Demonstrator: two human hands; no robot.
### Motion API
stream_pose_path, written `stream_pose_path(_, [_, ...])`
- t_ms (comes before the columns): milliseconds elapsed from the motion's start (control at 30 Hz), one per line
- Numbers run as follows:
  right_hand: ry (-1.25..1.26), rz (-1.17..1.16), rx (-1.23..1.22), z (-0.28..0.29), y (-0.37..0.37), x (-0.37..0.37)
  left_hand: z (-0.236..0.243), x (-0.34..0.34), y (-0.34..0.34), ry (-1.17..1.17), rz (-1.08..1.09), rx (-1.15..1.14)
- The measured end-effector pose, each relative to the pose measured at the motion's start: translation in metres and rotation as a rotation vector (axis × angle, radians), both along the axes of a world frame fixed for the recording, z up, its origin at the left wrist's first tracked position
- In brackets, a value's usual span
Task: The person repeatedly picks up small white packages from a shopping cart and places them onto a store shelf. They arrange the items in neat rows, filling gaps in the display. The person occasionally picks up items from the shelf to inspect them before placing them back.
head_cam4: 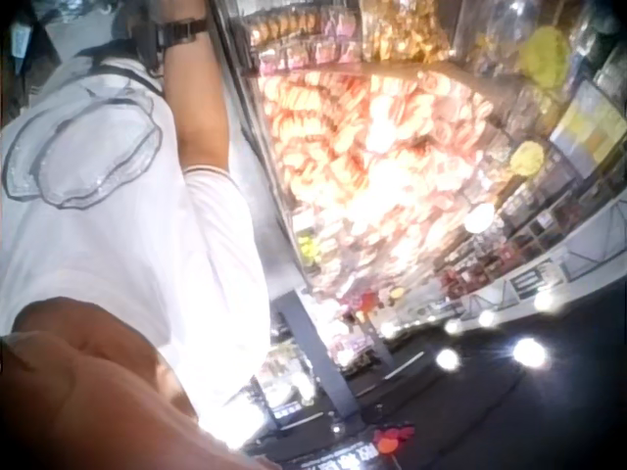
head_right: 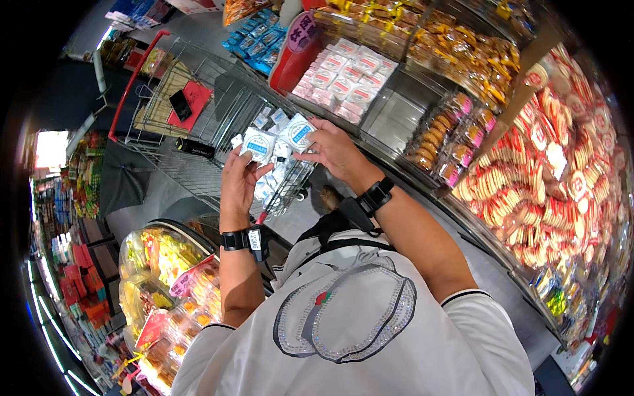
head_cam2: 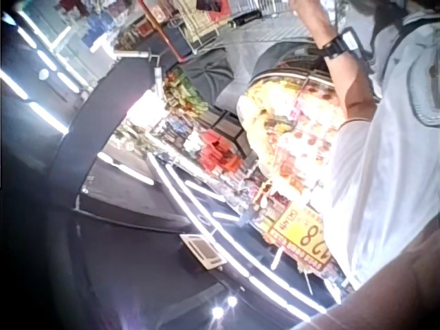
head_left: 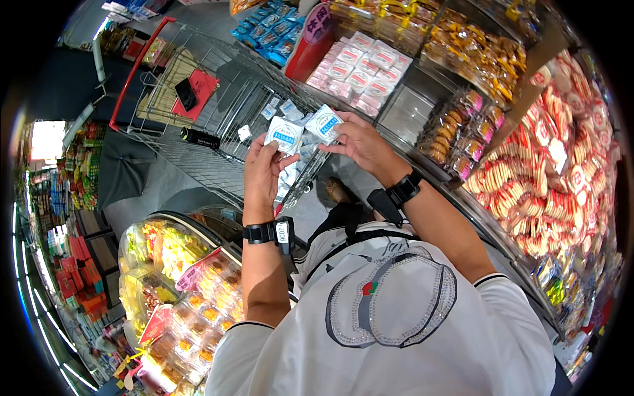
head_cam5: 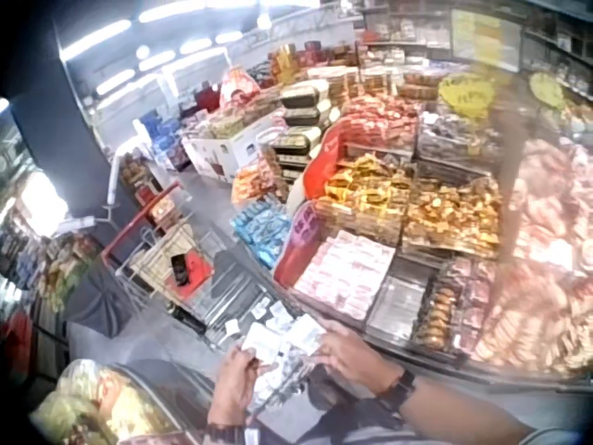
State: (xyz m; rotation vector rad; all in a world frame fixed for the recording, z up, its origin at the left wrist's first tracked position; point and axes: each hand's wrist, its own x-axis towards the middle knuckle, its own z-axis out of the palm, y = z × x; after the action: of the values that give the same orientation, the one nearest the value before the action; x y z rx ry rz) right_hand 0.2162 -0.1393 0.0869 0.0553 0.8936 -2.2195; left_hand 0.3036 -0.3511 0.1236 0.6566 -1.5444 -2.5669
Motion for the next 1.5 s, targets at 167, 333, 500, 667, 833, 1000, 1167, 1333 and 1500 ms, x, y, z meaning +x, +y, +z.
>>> stream_pose_path(167, [-0.009, -0.065, -0.032, -0.002, 0.02, 0.013, 0.008, 0.009, 0.029, 0.009, -0.008, 0.002])
stream_pose_path(333, [0.031, -0.106, -0.031, -0.015, 0.03, 0.02, 0.009, 0.015, 0.053, -0.009, -0.011, -0.016])
stream_pose_path(500, [-0.009, -0.122, -0.065, -0.011, 0.034, 0.027, 0.003, 0.022, 0.058, 0.011, 0.005, 0.011])
stream_pose_path(667, [0.004, -0.109, -0.065, -0.011, 0.036, 0.033, 0.005, 0.025, 0.066, 0.026, -0.001, 0.052])
stream_pose_path(833, [-0.032, -0.128, -0.066, -0.009, 0.035, 0.037, 0.002, 0.02, 0.08, 0.059, -0.033, 0.07])
stream_pose_path(1000, [0.04, -0.151, -0.016, -0.012, 0.028, 0.038, -0.004, 0.017, 0.087, -0.036, -0.101, -0.068])
stream_pose_path(1167, [0.086, -0.126, -0.08, -0.019, 0.027, 0.035, -0.02, 0.016, 0.089, -0.019, -0.06, 0.003])
stream_pose_path(1333, [0.019, -0.125, -0.067, -0.028, 0.02, 0.031, -0.028, 0.01, 0.081, -0.06, -0.06, -0.053])
stream_pose_path(1500, [-0.012, -0.103, -0.022, -0.032, 0.009, 0.024, -0.039, 0.003, 0.073, -0.146, -0.052, -0.164])
